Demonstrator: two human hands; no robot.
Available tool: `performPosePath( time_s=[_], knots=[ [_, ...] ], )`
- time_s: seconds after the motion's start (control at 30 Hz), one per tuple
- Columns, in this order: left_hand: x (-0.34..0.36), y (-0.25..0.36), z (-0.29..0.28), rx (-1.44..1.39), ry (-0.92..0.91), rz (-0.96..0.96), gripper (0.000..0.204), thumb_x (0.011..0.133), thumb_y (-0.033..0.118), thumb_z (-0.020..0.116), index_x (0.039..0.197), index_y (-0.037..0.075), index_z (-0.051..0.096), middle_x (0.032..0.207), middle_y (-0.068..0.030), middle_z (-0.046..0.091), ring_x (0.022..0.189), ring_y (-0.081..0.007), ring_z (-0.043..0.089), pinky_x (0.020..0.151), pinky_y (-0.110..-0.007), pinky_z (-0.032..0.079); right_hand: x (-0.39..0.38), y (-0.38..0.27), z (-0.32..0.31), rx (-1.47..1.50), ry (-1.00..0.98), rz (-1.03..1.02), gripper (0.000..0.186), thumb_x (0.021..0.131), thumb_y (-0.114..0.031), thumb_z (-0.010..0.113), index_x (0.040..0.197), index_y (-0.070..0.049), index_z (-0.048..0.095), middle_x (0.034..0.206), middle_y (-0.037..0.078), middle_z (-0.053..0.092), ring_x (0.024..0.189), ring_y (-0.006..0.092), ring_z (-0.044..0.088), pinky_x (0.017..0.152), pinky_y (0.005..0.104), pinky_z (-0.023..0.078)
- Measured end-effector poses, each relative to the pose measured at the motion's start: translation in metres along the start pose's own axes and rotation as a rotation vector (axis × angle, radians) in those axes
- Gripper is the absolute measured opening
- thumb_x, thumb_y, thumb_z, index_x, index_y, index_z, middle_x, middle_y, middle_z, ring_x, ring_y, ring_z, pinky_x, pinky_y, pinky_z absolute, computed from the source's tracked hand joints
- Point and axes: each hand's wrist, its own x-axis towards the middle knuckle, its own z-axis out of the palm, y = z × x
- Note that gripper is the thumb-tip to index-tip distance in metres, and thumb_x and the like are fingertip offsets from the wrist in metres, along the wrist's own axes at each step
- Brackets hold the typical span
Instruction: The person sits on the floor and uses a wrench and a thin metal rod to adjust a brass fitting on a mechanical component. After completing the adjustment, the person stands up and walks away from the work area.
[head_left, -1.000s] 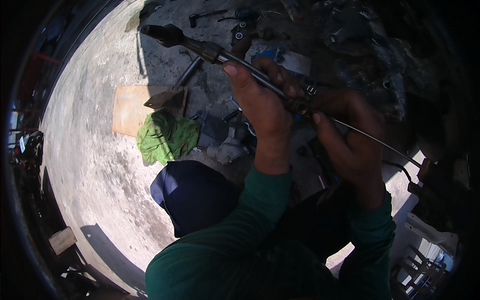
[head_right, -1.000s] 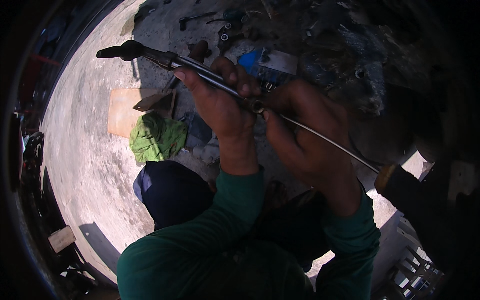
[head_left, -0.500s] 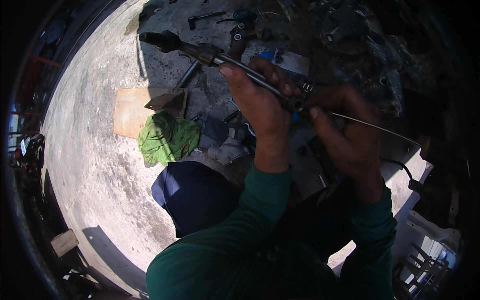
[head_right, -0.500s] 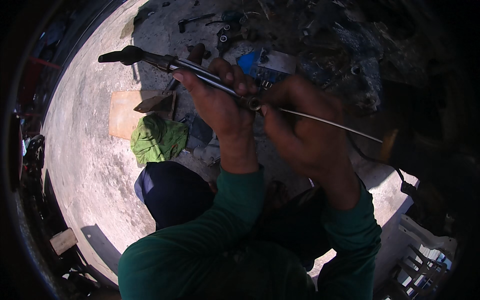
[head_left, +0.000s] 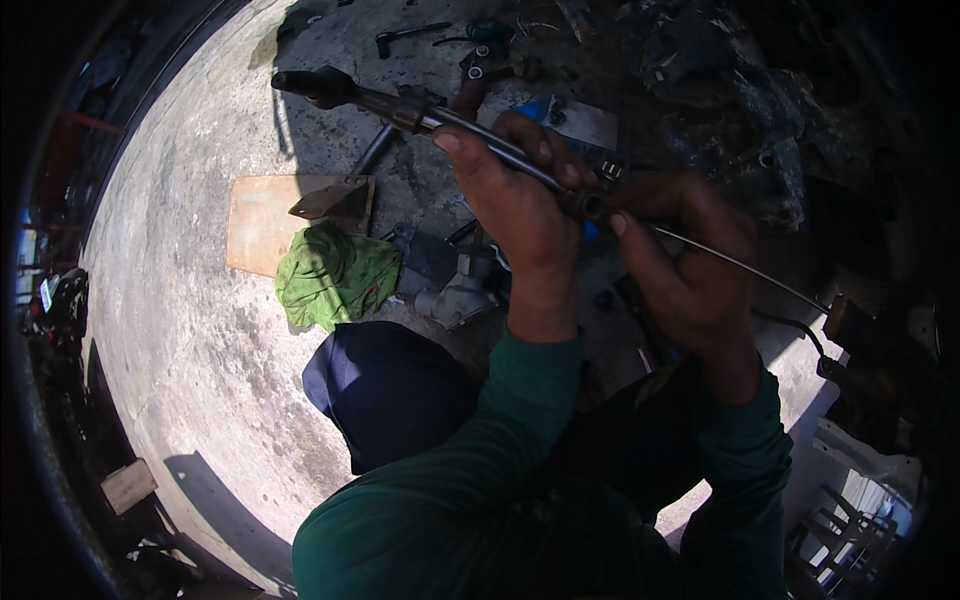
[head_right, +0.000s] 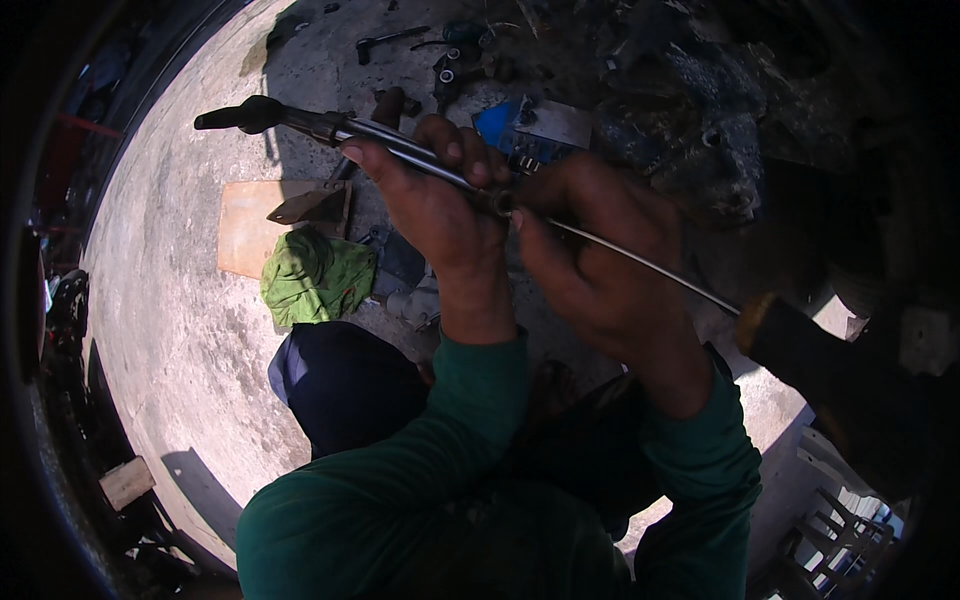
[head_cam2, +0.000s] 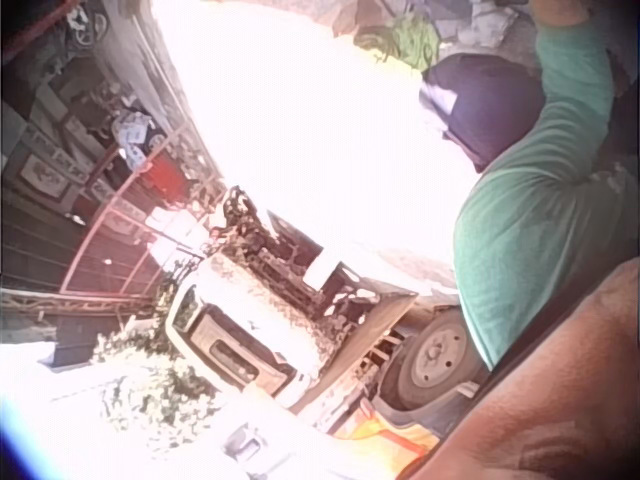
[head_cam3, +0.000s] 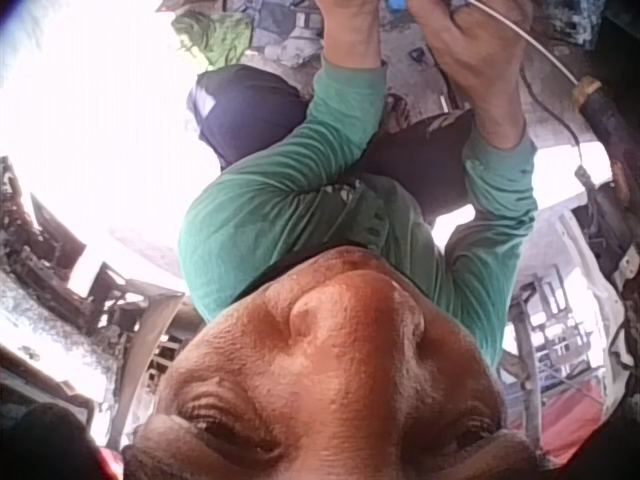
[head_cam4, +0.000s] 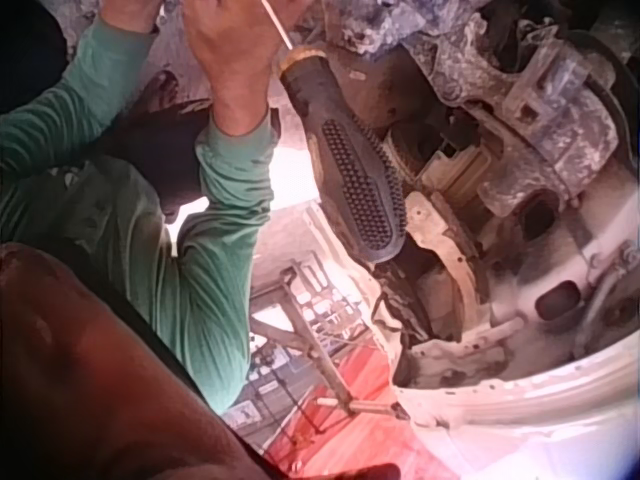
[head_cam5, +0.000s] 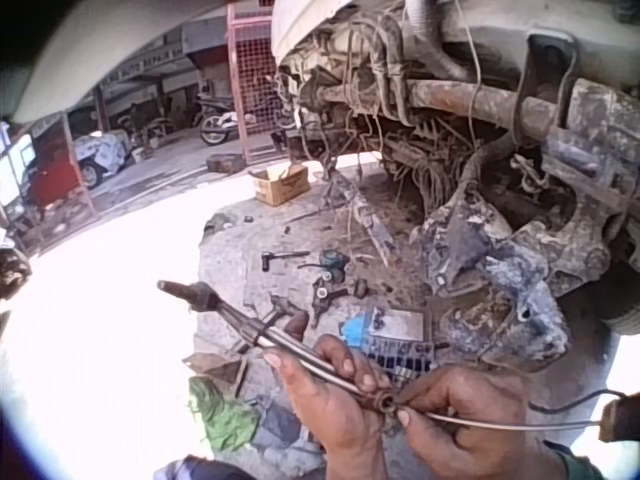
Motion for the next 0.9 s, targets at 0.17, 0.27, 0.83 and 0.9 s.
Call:
performPosePath(
  time_s=[0.17,0.27,0.83,0.9],
  knots=[
    [0.0009,-0.0002,0.0001,0.001,0.010,0.006,0.085,0.097,0.073,0.033,0.143,0.001,0.029,0.064,-0.0015,0.043,0.046,-0.0123,0.045,0.041,-0.029,0.043,0.0006,0.0012,0.0012,0.001,0.011,0.000,0.009,0.083,-0.002,0.068,0.090,-0.001,0.063,0.077,0.013,0.067,0.068,0.0244,0.069,0.062,0.0341,0.053],
    [0.0000,0.0023,0.0020,-0.023,0.042,-0.032,0.086,0.096,0.074,0.033,0.143,0.002,0.030,0.064,-0.0011,0.043,0.046,-0.0122,0.044,0.041,-0.028,0.042,0.0021,0.0003,0.0009,-0.049,-0.016,-0.046,0.009,0.083,-0.002,0.068,0.090,-0.001,0.062,0.077,0.013,0.067,0.068,0.0249,0.069,0.062,0.0341,0.053],
    [0.0008,0.0024,0.0004,-0.026,0.041,-0.019,0.084,0.095,0.074,0.034,0.141,0.004,0.033,0.065,-0.0012,0.042,0.047,-0.0118,0.043,0.042,-0.028,0.040,0.0015,-0.0021,0.0051,-0.041,0.021,-0.091,0.011,0.082,0.002,0.067,0.088,-0.001,0.059,0.076,0.011,0.067,0.066,0.0232,0.069,0.059,0.0336,0.052],
    [0.0009,0.0024,0.0005,-0.034,0.039,-0.021,0.084,0.095,0.075,0.035,0.141,0.004,0.033,0.065,-0.0013,0.042,0.048,-0.0118,0.043,0.042,-0.028,0.040,0.0008,-0.0018,0.0050,-0.030,0.025,-0.078,0.011,0.082,0.002,0.067,0.088,-0.001,0.059,0.076,0.012,0.067,0.066,0.0233,0.069,0.059,0.0337,0.052]
  ],
)
